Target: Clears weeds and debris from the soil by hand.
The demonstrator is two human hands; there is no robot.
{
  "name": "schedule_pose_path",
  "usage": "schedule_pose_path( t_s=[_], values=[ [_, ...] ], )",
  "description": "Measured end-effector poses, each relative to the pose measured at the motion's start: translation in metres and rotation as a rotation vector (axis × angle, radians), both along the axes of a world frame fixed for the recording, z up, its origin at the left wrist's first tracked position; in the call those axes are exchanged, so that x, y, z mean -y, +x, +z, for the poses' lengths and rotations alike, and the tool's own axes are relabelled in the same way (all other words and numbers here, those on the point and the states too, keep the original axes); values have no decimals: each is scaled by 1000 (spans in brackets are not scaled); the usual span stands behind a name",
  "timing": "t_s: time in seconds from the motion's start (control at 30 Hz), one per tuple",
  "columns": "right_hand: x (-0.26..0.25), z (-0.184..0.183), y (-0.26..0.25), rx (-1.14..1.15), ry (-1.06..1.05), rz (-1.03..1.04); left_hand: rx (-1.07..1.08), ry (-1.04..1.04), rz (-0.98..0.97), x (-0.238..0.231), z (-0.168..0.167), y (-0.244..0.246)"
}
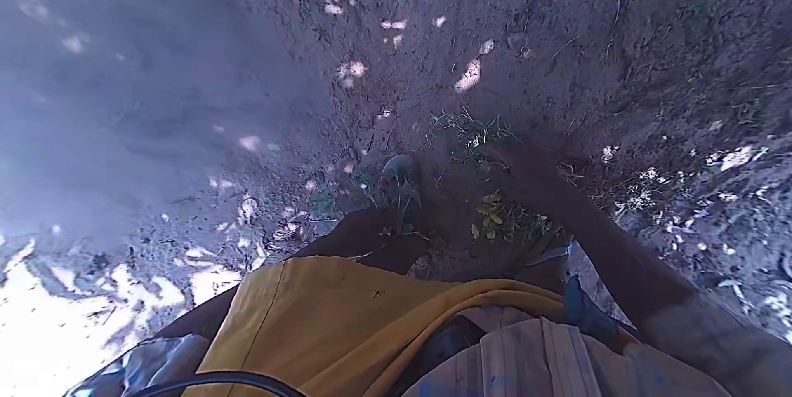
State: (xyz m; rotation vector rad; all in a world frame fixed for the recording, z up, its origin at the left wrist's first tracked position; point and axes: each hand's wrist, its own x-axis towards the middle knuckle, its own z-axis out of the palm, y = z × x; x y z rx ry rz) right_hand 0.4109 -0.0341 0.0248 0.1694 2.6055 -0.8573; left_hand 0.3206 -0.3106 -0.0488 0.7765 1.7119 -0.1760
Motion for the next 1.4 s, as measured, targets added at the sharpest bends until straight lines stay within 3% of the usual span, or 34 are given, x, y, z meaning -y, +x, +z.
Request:
schedule_pose_path(
  t_s=[0.1, 0.2, 0.27, 0.37, 0.43, 0.53, 0.6, 0.67, 0.73, 0.87, 1.0, 1.1, 1.23, 1.4],
  values=[
    [70, -25, -8, 272, -114, 282, 14, 283, 114, 26, -33, -6],
    [93, -40, 7, 259, -215, 284, 28, 631, 369, 24, -19, -15],
    [91, -43, 14, 117, -298, 174, 101, 772, 536, 11, 5, -17],
    [82, -40, 13, -174, -345, 13, 299, 819, 806, -17, 39, -11],
    [68, -22, 7, -253, -302, -42, 348, 947, 836, -29, 51, -9],
    [30, -7, 3, -610, -155, -150, 341, 1127, 809, -31, 48, -20],
    [-4, 5, -1, -699, 3, -273, 193, 1090, 799, -25, 46, -29],
    [-33, 12, -3, -594, 162, -296, 30, 980, 752, -13, 33, -39],
    [-47, -8, -2, -440, 260, -219, -62, 826, 706, 7, 9, -50],
    [-23, -70, -7, 54, 251, -34, -78, 550, 755, 41, -39, -63],
    [8, -76, 18, 388, 192, 108, -102, 483, 779, 68, -55, -62],
    [24, -78, 64, 443, 125, 290, -52, 368, 915, 73, -48, -53],
    [32, -122, 120, 296, 111, 404, -47, 392, 908, 84, -64, -51],
    [12, -121, 103, 370, 154, 459, -78, 407, 777, 86, -66, -54]
  ],
)
